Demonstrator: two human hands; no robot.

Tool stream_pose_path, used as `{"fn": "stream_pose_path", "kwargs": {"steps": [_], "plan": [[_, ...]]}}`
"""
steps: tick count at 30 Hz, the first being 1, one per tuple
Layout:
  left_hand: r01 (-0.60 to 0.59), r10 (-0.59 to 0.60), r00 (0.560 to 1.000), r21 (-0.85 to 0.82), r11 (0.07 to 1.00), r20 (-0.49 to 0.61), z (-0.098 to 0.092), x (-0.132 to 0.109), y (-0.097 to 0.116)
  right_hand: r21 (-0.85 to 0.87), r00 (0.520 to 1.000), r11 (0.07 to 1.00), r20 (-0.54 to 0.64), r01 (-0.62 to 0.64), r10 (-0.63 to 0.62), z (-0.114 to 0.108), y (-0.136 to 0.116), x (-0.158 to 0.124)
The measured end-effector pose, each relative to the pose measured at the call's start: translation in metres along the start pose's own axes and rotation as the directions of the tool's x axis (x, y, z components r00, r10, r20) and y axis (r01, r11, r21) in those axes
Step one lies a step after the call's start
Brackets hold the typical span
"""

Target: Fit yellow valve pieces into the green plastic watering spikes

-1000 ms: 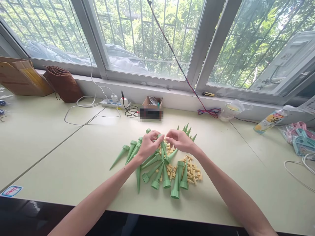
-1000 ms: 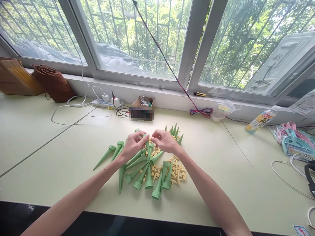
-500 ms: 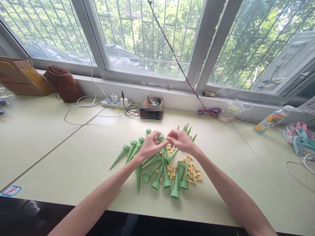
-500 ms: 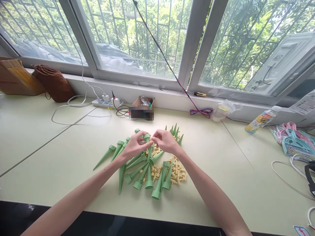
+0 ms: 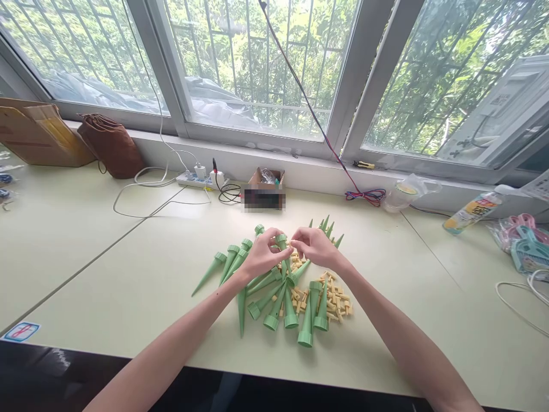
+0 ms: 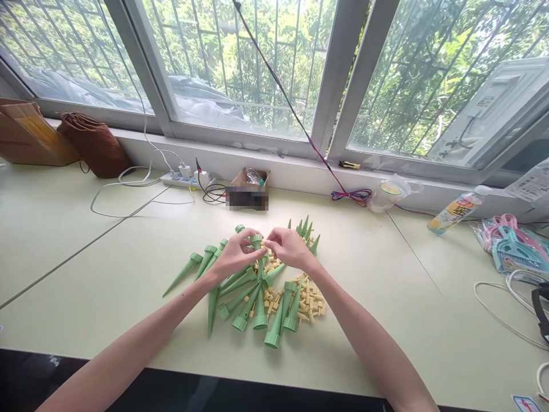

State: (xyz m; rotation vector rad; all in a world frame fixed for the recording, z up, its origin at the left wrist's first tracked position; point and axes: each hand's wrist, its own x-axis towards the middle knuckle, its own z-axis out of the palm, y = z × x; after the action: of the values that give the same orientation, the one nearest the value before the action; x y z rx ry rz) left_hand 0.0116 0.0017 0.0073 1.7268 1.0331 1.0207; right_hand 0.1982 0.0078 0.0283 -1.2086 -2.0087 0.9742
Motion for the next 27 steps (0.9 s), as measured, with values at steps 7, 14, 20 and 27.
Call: {"fn": "stream_pose_path", "kwargs": {"steps": [7,14,20,27], "plan": [[0.028,-0.028,1.0,0.005,1.0,0.003,0.0002,-0.0006,0.0007,-0.043,1.0,0.999,-0.005,-0.001,0.001,0.0005,-0.0015,-0.0003],[0.016,-0.016,1.0,-0.001,1.0,0.005,0.0002,-0.0012,0.0044,-0.093,1.0,0.996,-0.02,0.016,-0.018,0.0012,-0.0031,-0.0002],[0.019,-0.018,1.0,-0.014,1.0,0.023,-0.0002,-0.0019,0.003,-0.124,0.999,0.992,-0.028,0.033,-0.036,0.0016,-0.0027,0.0004],[0.016,-0.015,0.999,-0.031,0.999,0.034,0.0,-0.0026,0.0047,-0.059,1.0,0.998,-0.017,0.025,-0.026,0.0023,0.0,0.0019]]}}
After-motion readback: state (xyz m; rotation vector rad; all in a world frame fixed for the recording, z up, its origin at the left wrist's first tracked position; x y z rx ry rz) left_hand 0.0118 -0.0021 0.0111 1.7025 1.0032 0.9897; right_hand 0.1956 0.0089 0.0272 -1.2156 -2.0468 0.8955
